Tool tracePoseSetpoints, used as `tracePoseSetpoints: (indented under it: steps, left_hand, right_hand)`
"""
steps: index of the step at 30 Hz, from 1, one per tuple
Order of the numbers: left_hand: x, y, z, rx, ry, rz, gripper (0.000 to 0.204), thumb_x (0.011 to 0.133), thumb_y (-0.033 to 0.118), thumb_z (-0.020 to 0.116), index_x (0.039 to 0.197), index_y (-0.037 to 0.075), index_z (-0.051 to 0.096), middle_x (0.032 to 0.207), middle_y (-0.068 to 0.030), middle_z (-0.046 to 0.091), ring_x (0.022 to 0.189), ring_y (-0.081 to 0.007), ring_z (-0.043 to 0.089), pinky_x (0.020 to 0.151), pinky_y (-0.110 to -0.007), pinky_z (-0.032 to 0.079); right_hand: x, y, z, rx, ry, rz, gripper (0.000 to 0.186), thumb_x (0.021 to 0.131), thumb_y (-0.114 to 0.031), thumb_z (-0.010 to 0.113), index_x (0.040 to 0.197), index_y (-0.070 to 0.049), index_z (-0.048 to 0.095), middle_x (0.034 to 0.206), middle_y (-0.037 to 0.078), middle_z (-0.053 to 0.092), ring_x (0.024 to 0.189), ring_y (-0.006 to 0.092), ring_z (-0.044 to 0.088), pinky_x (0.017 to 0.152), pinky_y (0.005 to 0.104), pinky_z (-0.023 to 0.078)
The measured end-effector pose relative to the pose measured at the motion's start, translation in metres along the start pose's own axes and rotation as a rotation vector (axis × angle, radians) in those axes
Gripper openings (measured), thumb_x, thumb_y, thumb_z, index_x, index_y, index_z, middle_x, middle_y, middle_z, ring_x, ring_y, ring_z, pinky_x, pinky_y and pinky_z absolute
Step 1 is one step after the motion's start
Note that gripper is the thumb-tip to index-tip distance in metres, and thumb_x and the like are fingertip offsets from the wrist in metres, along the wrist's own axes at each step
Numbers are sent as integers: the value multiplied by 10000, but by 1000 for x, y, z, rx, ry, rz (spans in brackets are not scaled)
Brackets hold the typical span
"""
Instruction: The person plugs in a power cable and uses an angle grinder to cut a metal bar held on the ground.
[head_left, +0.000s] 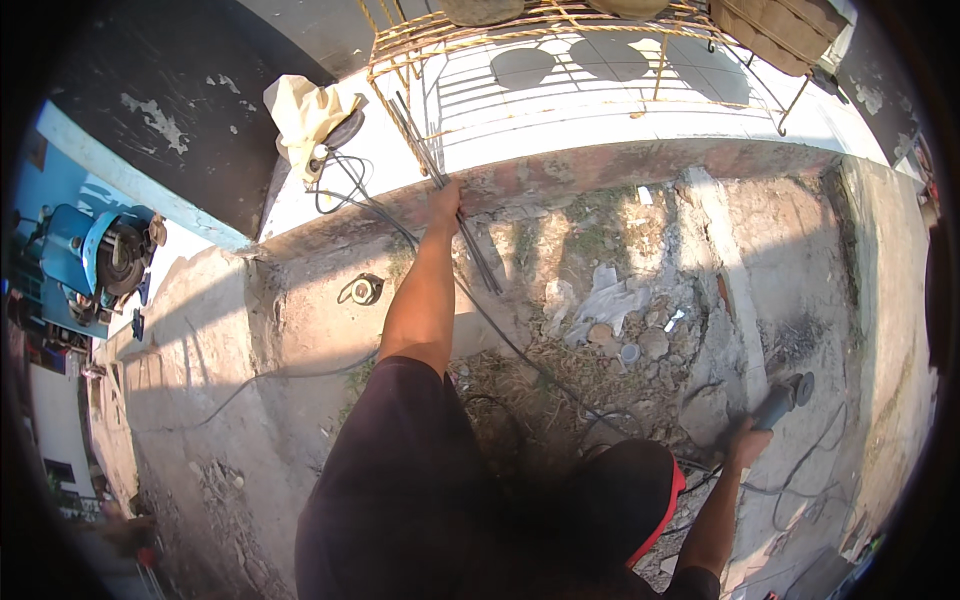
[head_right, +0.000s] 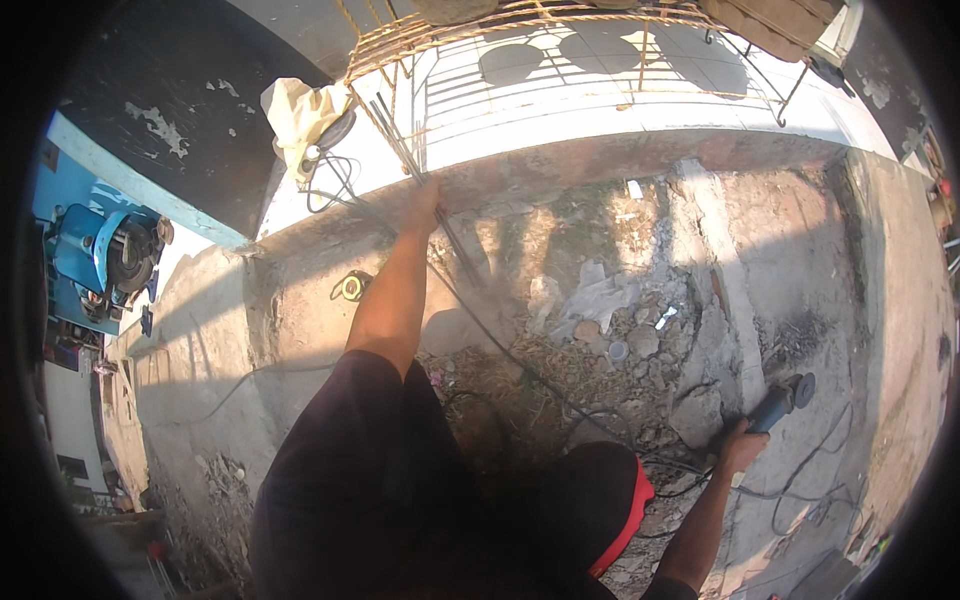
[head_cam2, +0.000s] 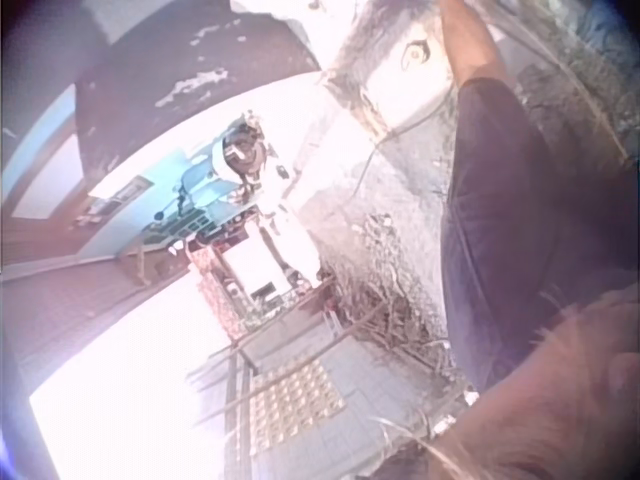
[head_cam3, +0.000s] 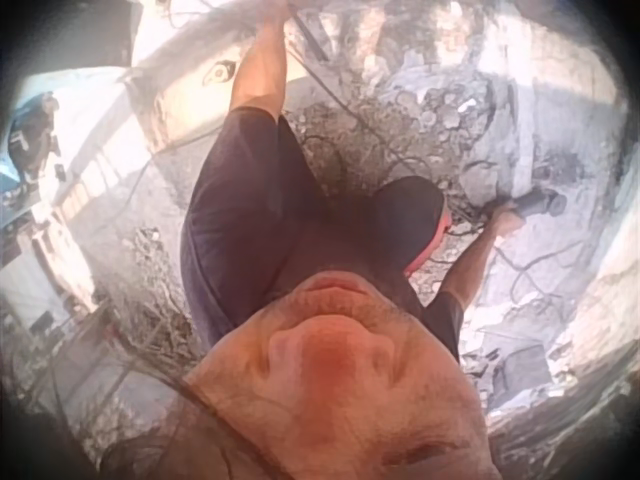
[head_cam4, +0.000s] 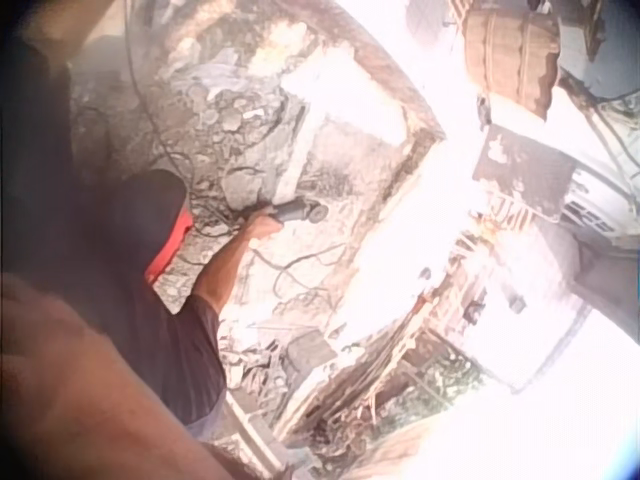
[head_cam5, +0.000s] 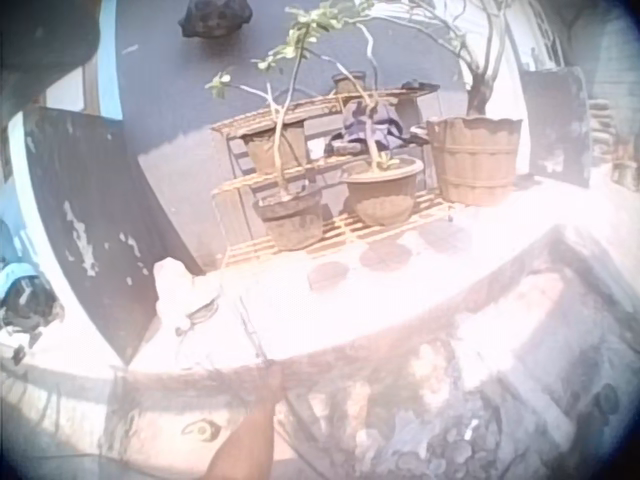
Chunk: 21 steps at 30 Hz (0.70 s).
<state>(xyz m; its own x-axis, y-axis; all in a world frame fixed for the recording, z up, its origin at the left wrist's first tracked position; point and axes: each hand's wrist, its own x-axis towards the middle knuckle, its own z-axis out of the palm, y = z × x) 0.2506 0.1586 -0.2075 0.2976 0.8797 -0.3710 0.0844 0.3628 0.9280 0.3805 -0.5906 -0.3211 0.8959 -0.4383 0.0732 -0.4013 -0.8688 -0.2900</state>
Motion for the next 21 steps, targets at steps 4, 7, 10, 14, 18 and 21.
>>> tracePoseSetpoints:
  steps: [4,7,10,14,18,21]
  left_hand:
    - [-9,-19,-10,83,-50,-45,323,887,320,720,716,88,576,597,-44,506,538,-205,504,531,-384,438]
    - [5,-35,-40,179,-132,-20,429,861,436,755,922,30,628,721,-72,571,614,-205,544,599,-390,473]
    - [8,-41,-71,256,-37,-70,647,864,462,744,1270,14,513,932,-97,586,725,-190,549,644,-409,481]
    - [-30,-4,-36,119,78,-21,478,840,423,741,1034,9,602,904,-85,558,740,-200,494,645,-396,408]
    - [-32,9,-87,176,97,66,624,870,501,704,1250,20,585,1117,-91,612,950,-195,545,779,-399,439]
    - [-73,35,-73,275,-29,72,665,931,488,635,1401,35,511,1326,-117,597,1110,-206,570,895,-340,453]
  right_hand:
    - [-8,-8,-11,23,-10,4,609,861,-439,681,1165,46,474,1107,301,595,1026,494,608,881,572,486]
    - [-14,-11,-5,25,-25,-25,608,861,-436,686,1166,48,480,1104,305,601,1027,491,613,881,568,490]
    - [-25,-28,-12,9,-48,-1,613,844,-421,710,1157,58,489,1086,318,625,1009,488,629,876,557,500]
    - [-6,-1,-25,87,-32,23,639,779,-364,766,1140,85,490,1061,332,645,1019,490,635,891,529,499]
    - [-18,-40,-40,73,-94,54,662,772,-347,751,1197,64,454,1173,334,596,1094,485,604,950,515,486]
    - [-16,-38,-36,121,-80,27,640,780,-349,760,1155,83,472,1112,345,624,1050,485,626,925,504,498]
